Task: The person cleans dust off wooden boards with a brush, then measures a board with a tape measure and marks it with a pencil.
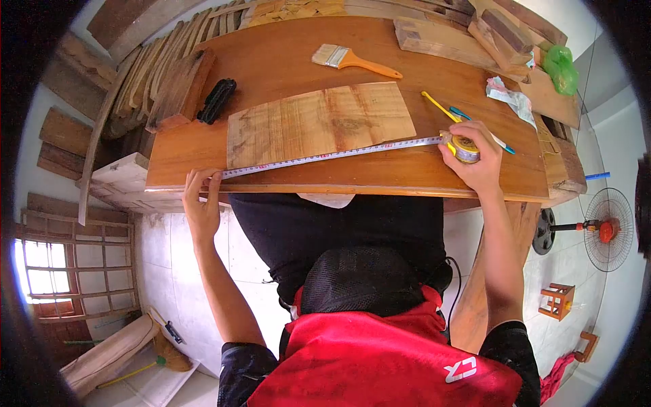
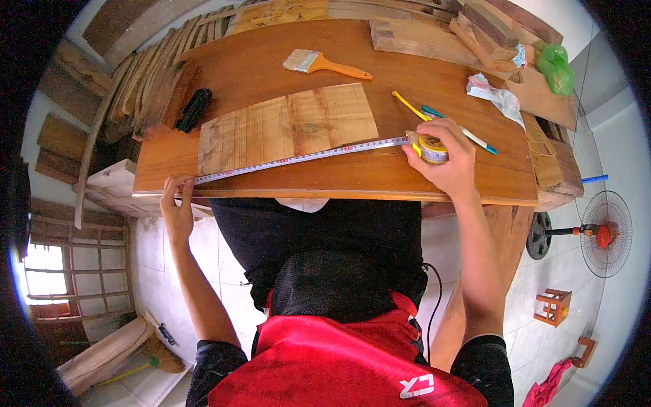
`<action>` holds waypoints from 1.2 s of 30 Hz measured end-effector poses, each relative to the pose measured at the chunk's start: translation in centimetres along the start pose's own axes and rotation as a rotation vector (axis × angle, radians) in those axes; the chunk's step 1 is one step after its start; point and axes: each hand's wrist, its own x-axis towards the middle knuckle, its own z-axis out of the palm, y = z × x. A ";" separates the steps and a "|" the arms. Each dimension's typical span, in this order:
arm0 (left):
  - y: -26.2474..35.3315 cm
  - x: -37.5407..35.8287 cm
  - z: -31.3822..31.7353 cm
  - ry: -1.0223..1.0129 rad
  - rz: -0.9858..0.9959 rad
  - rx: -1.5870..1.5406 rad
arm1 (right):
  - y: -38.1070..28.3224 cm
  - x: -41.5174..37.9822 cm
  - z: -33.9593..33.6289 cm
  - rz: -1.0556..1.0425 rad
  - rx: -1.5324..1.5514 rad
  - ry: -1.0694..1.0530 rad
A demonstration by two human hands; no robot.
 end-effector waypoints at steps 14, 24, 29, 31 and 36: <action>-0.7 0.0 0.2 0.008 0.010 -0.017 | 0.0 0.0 0.1 -0.047 -0.023 0.033; -0.2 -0.2 0.0 -0.002 0.017 -0.014 | 0.0 0.2 -0.1 -0.079 -0.024 0.032; -0.3 -0.1 0.0 0.013 0.043 -0.033 | 0.0 0.2 -0.1 -0.072 -0.019 0.030; -0.4 -0.1 0.0 0.005 0.023 -0.043 | 0.0 0.2 0.0 -0.064 -0.019 0.033; -0.5 0.1 0.0 -0.004 0.015 -0.042 | 0.0 0.1 0.1 -0.054 -0.022 0.036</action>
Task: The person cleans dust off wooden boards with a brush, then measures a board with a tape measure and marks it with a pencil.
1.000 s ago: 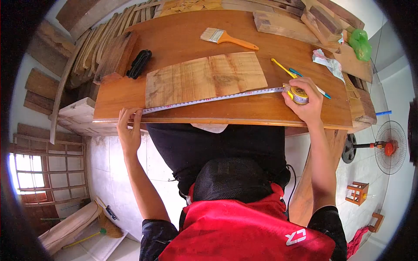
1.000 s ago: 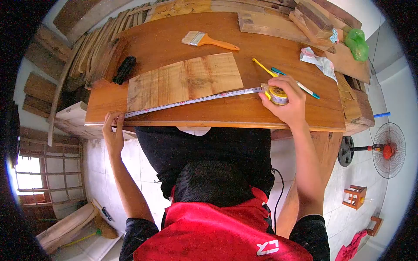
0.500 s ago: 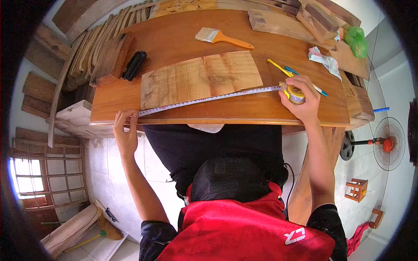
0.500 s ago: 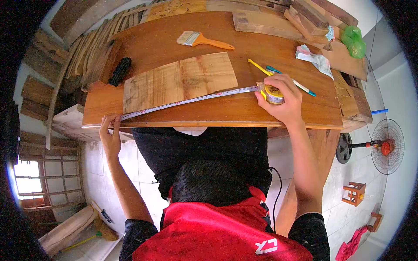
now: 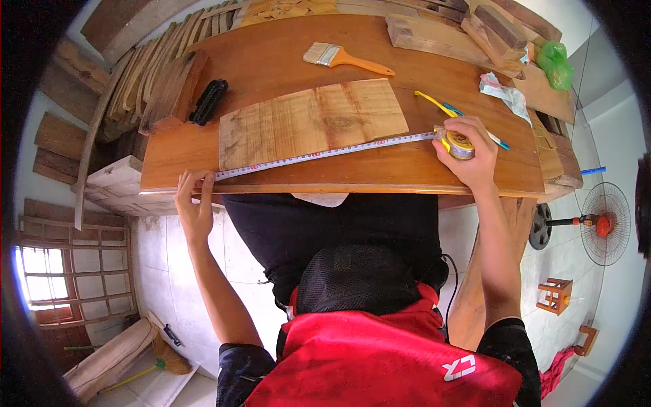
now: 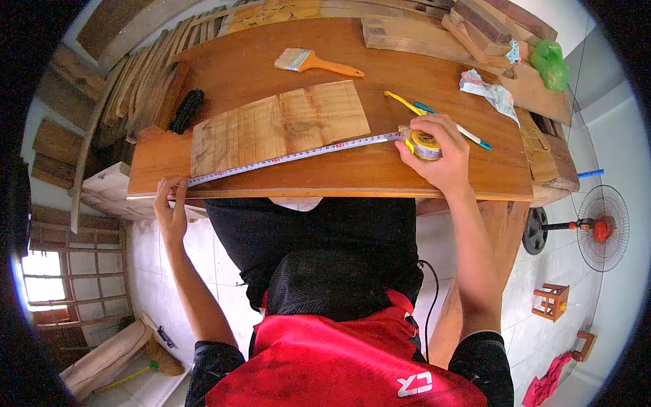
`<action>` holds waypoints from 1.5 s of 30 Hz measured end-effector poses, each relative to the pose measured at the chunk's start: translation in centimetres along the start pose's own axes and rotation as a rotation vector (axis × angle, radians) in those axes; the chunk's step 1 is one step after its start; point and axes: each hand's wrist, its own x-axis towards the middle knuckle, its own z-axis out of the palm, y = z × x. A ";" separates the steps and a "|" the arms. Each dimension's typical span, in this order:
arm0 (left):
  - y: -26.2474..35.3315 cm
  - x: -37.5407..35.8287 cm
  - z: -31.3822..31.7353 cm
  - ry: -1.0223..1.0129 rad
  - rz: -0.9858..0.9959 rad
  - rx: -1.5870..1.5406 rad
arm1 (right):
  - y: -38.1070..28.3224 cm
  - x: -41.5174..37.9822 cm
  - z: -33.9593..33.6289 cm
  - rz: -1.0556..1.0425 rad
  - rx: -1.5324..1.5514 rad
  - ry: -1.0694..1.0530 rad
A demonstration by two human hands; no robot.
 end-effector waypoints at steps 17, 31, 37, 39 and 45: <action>-0.2 0.4 0.3 0.010 -0.021 0.012 | 0.1 0.1 0.1 0.002 -0.004 -0.037; -0.4 1.0 0.1 0.000 -0.017 0.003 | 0.3 0.4 -0.1 0.026 0.048 -0.096; -0.3 1.2 0.1 0.007 -0.022 0.015 | 0.5 0.3 0.0 0.032 0.055 -0.107; -0.3 1.3 0.2 0.010 -0.011 0.005 | 0.5 0.3 -0.1 0.034 0.066 -0.110; -0.4 1.4 0.0 0.005 -0.012 -0.027 | 0.4 0.4 -0.1 0.052 0.049 -0.122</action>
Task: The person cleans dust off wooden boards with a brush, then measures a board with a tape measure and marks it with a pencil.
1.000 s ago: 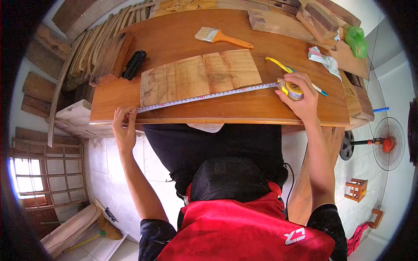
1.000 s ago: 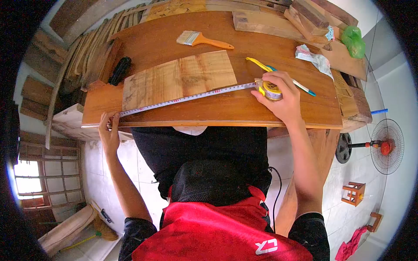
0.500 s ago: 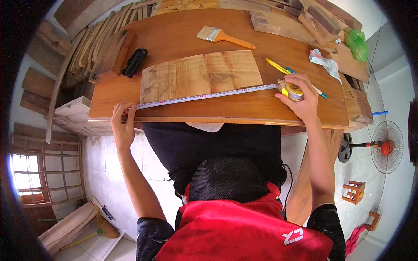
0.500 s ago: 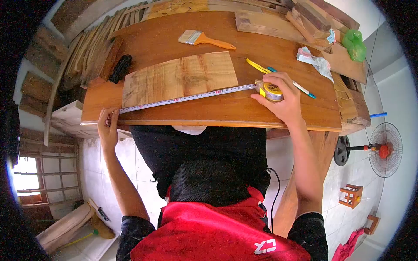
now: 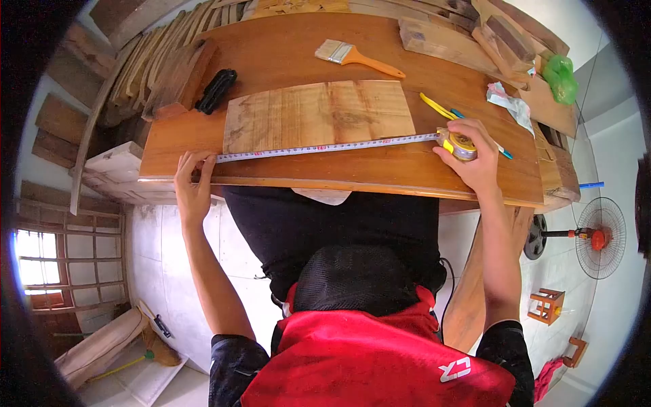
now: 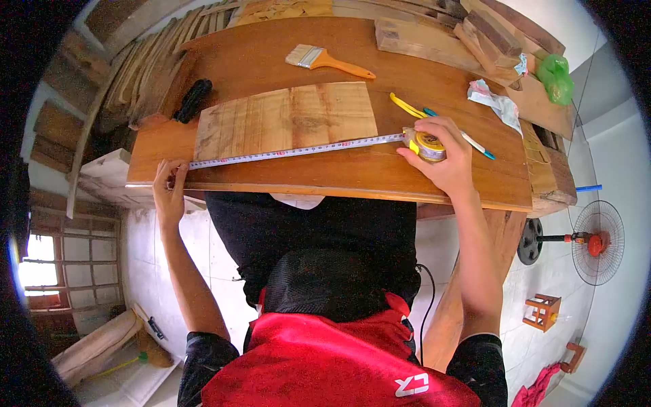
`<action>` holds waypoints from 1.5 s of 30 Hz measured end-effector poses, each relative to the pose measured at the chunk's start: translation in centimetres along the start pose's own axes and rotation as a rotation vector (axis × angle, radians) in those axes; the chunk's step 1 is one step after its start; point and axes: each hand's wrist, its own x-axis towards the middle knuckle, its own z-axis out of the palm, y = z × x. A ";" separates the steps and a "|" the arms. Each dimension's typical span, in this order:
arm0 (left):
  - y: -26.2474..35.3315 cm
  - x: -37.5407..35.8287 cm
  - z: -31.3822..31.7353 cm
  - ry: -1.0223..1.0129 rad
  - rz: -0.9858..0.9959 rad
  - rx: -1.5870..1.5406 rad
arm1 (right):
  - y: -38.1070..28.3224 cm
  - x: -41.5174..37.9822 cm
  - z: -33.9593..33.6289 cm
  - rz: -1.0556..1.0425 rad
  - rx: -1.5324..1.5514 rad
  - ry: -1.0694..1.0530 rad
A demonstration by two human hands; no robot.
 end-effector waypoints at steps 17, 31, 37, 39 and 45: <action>0.3 0.3 0.1 0.004 -0.036 0.009 | -0.4 -0.1 0.2 0.004 -0.008 0.019; 3.2 2.1 -3.6 0.136 -0.020 -0.405 | -0.4 -0.9 -0.1 0.081 0.036 0.095; 10.2 10.7 -1.3 0.074 0.113 -0.948 | -0.7 -1.9 -0.3 0.349 0.051 0.276; 9.7 12.1 0.6 -0.088 0.194 -0.799 | -0.7 -2.0 -0.4 0.570 0.304 0.410; 6.5 8.6 3.9 -0.373 0.164 0.055 | 0.2 -1.7 -0.6 0.798 0.645 0.645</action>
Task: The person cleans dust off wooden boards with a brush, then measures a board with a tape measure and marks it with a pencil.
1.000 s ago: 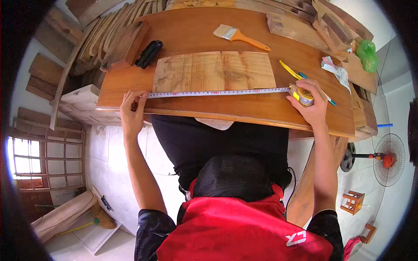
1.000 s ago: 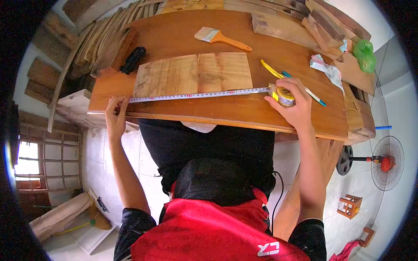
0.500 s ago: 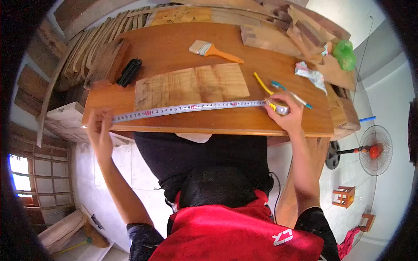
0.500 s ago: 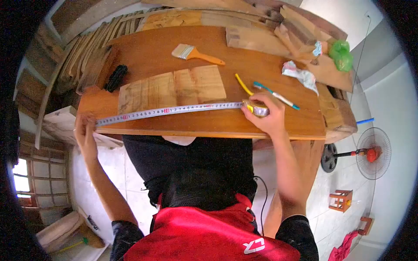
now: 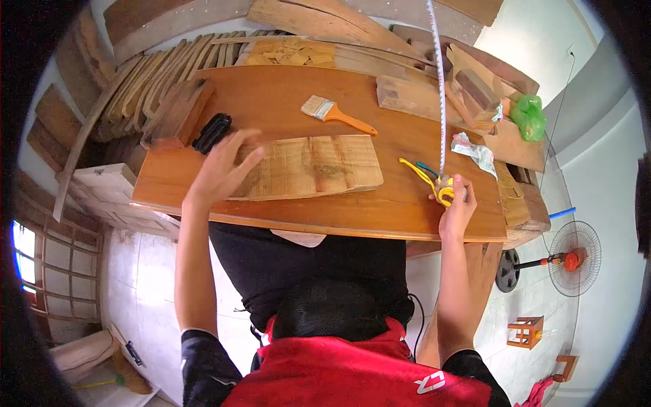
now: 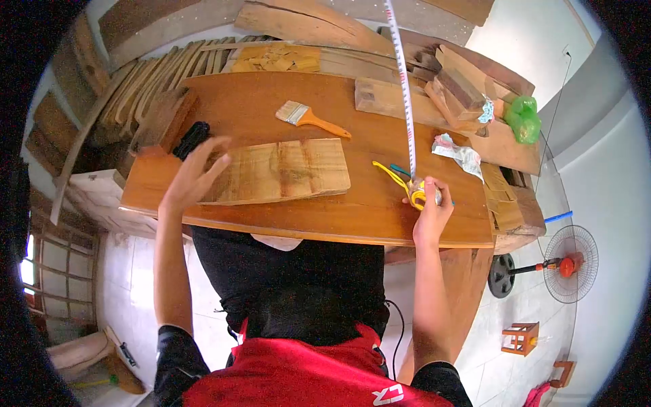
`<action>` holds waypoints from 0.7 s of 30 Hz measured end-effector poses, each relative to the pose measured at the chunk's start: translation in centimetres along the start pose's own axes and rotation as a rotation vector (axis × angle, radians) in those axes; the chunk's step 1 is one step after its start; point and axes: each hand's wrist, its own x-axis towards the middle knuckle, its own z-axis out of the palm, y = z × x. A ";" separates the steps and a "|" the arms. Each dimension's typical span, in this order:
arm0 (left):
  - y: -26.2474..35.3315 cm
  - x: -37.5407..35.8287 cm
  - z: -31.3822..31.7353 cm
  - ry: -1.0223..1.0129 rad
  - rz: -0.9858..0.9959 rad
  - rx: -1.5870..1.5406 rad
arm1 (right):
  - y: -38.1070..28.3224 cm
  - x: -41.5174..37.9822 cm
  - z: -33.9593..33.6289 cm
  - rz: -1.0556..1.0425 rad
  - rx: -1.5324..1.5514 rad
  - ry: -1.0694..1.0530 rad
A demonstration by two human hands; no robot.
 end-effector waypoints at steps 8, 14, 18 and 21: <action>3.1 -8.5 -1.1 -0.112 -0.018 -0.214 | 0.0 -0.6 0.0 -0.041 -0.047 -0.061; 7.9 -11.5 2.3 -0.135 0.147 -0.082 | 0.0 -0.5 0.1 -0.029 -0.063 -0.087; 9.9 -10.3 4.4 -0.002 0.185 -0.005 | 0.2 -0.5 0.0 -0.077 -0.102 -0.096; 10.3 -9.8 5.5 0.076 0.177 0.033 | 0.4 -0.5 -0.2 -0.102 -0.107 -0.136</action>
